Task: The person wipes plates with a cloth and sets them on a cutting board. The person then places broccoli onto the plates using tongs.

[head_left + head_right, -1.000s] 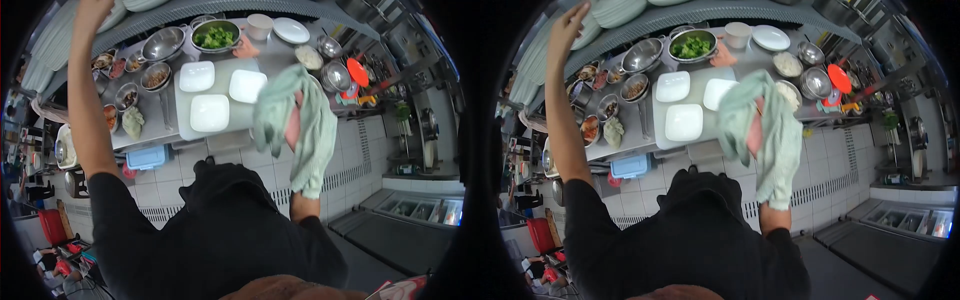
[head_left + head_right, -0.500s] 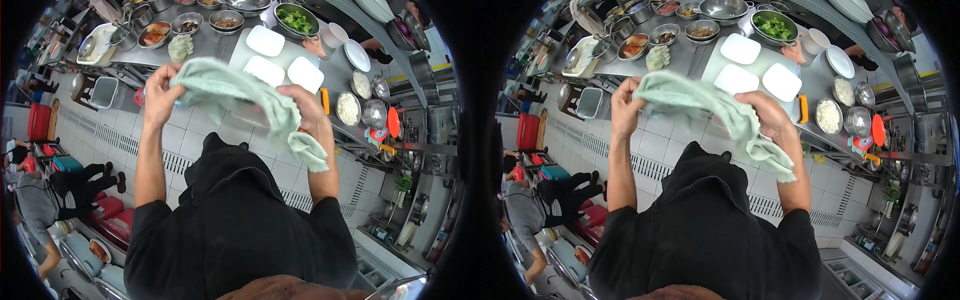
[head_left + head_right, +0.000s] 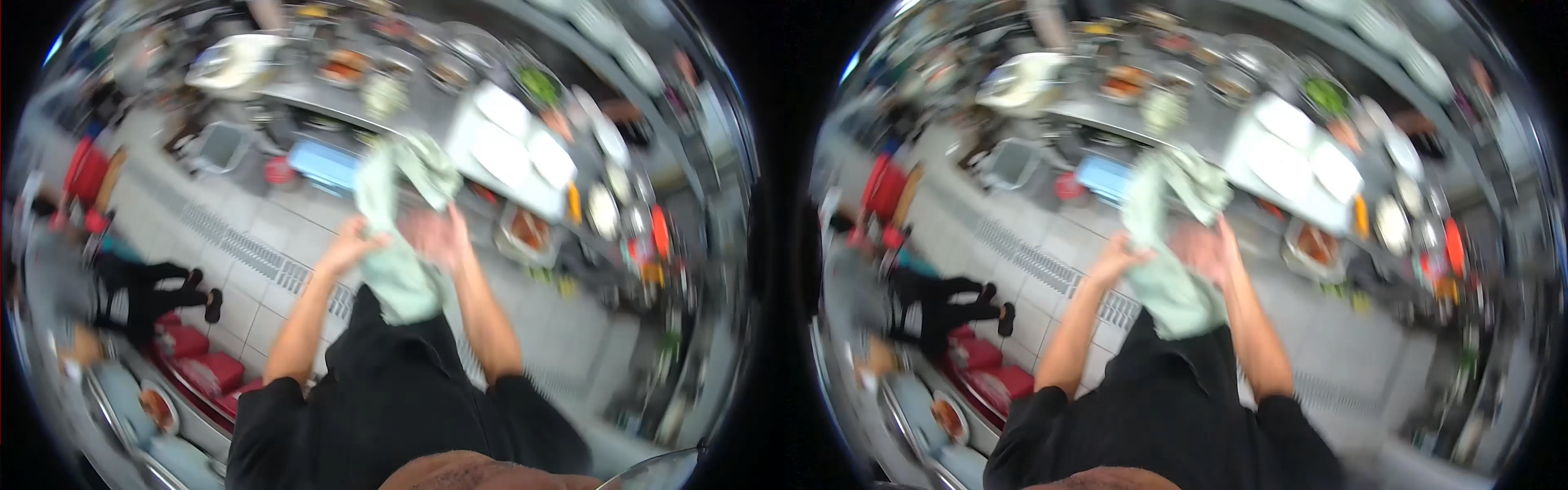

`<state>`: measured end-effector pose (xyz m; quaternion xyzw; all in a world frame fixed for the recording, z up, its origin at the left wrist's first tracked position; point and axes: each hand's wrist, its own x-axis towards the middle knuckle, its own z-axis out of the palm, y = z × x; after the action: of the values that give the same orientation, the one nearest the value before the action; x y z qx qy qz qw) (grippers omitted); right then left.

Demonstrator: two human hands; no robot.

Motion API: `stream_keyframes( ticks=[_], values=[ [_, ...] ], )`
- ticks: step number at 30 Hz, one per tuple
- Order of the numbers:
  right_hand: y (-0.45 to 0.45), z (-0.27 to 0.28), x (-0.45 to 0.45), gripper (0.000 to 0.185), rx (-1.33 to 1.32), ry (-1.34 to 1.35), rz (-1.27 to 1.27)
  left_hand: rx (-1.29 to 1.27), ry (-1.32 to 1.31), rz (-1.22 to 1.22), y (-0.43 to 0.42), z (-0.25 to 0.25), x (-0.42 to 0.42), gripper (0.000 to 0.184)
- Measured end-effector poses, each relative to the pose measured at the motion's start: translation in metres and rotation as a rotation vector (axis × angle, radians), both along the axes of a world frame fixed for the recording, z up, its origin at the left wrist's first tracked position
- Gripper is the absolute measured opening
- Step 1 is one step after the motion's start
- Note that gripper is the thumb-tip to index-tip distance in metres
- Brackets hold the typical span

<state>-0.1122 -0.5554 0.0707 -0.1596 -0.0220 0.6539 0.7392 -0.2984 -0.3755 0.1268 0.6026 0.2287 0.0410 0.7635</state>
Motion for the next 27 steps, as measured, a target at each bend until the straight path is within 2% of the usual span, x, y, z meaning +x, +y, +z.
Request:
stream_keyframes(
  ticks=[1,2,3,4,6,8,11,12,14,16,18,20,22,23,24,25,27],
  values=[
    [0.007,0.026,-0.050,0.079,-0.321,-0.060,-0.110,0.103,-0.040,0.014,-0.010,-0.013,-0.013,0.033],
    [0.008,-0.001,-0.070,0.062,-0.296,-0.169,-0.038,0.087,-0.037,0.058,-0.016,-0.034,-0.026,0.031],
    [0.017,-0.007,-0.091,0.042,-0.328,-0.397,-0.071,-0.057,-0.032,0.103,-0.019,-0.064,-0.037,0.030],
    [0.019,-0.026,-0.096,0.029,-0.493,-0.655,-0.040,-0.268,0.021,0.242,-0.029,-0.071,-0.049,0.029],
    [0.025,-0.051,-0.088,0.030,-0.348,-0.585,0.015,-0.473,0.042,0.555,-0.023,-0.067,-0.069,0.027],
    [0.017,-0.052,-0.090,0.032,-0.443,-0.463,0.101,-0.688,0.014,0.861,-0.024,-0.051,-0.094,0.025],
    [0.020,-0.022,-0.119,0.035,-0.555,-0.313,0.294,-0.537,-0.065,0.807,-0.007,-0.093,-0.130,0.019],
    [0.020,-0.014,-0.137,0.037,-0.588,-0.257,0.370,-0.486,-0.065,0.739,-0.007,-0.089,-0.138,0.018],
    [0.032,-0.025,-0.154,0.034,-0.556,-0.391,0.458,-0.388,-0.054,0.591,-0.005,-0.076,-0.151,0.017],
    [0.046,-0.032,-0.158,0.031,-0.525,-0.520,0.530,-0.470,-0.099,0.717,0.000,-0.034,-0.165,0.018],
    [0.066,-0.008,-0.137,0.023,-0.483,-0.490,0.181,-0.470,-0.168,0.830,0.021,-0.005,-0.183,0.021],
    [0.071,0.040,-0.118,0.022,-0.360,-0.686,0.006,-0.344,-0.261,0.863,0.042,0.017,-0.209,0.024],
    [0.053,0.082,-0.104,0.027,-0.141,-0.682,-0.031,-0.241,-0.362,0.811,0.045,0.053,-0.231,0.025],
    [0.041,0.129,-0.121,0.033,-0.088,-0.602,-0.077,-0.227,-0.424,0.783,0.040,0.078,-0.238,0.025],
    [0.045,0.133,-0.118,0.034,-0.045,-0.468,0.121,-0.214,-0.487,0.758,0.040,0.091,-0.237,0.024],
    [0.048,0.132,-0.114,0.035,-0.002,-0.323,0.317,-0.145,-0.412,0.733,0.042,0.091,-0.229,0.024],
    [0.064,0.069,-0.107,0.032,-0.102,-0.263,0.455,-0.013,-0.257,0.678,0.042,0.089,-0.211,0.022]
  ],
)
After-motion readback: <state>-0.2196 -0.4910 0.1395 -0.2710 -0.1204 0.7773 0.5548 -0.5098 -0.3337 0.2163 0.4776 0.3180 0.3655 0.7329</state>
